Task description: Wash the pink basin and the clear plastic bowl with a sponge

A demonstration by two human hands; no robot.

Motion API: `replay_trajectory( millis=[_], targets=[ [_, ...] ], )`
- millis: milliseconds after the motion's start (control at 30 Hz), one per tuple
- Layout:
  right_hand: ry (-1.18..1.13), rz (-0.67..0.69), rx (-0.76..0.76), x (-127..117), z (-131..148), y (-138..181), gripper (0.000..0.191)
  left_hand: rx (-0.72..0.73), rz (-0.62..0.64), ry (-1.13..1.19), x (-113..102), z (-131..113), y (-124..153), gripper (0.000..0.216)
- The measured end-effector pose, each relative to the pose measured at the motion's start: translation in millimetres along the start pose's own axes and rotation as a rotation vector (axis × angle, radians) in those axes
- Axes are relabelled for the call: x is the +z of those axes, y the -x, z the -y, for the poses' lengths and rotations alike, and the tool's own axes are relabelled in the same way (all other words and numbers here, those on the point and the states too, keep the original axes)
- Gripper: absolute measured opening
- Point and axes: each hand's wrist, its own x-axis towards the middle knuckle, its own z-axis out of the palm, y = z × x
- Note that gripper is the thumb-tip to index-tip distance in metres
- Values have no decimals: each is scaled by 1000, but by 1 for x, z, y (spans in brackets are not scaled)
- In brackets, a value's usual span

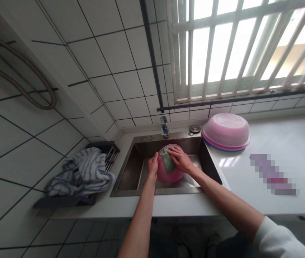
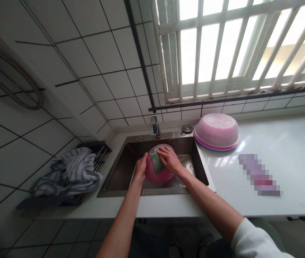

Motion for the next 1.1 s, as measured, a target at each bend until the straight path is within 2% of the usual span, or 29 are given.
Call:
replay_trajectory(
  millis=[100,167,367,433,567,633,733,800,833,1000,1033,1100],
  targets=[
    [61,150,-224,1,18,1,38,-31,8,31,-1,-2,-1,76],
    [54,189,-276,0,20,0,37,-47,5,47,-1,-2,-2,77],
    [-13,-41,65,-8,-2,-2,41,-85,4,82,3,-1,0,72],
    [38,0,5,-6,5,0,40,-75,14,84,3,-1,-1,72],
    [75,166,-250,-1,21,1,38,-34,-7,74,1,0,-4,70],
    [35,140,-216,-2,16,-1,36,-40,-23,80,1,1,-4,69],
    [-33,-20,17,-6,0,-3,38,-79,-32,102,3,2,-2,69],
    [-24,-76,90,-7,-2,-3,39,-89,-26,108,4,1,-2,68],
    [1,-62,64,-7,0,-2,39,-82,-19,114,4,0,-3,68],
    [76,160,-276,-3,22,1,35,-23,-26,99,0,-3,-3,66],
    [63,165,-280,-3,21,1,35,-28,-26,88,-1,-3,-2,66],
    [22,104,-185,-6,12,-1,36,-57,-28,74,-1,-2,-1,67]
  ],
)
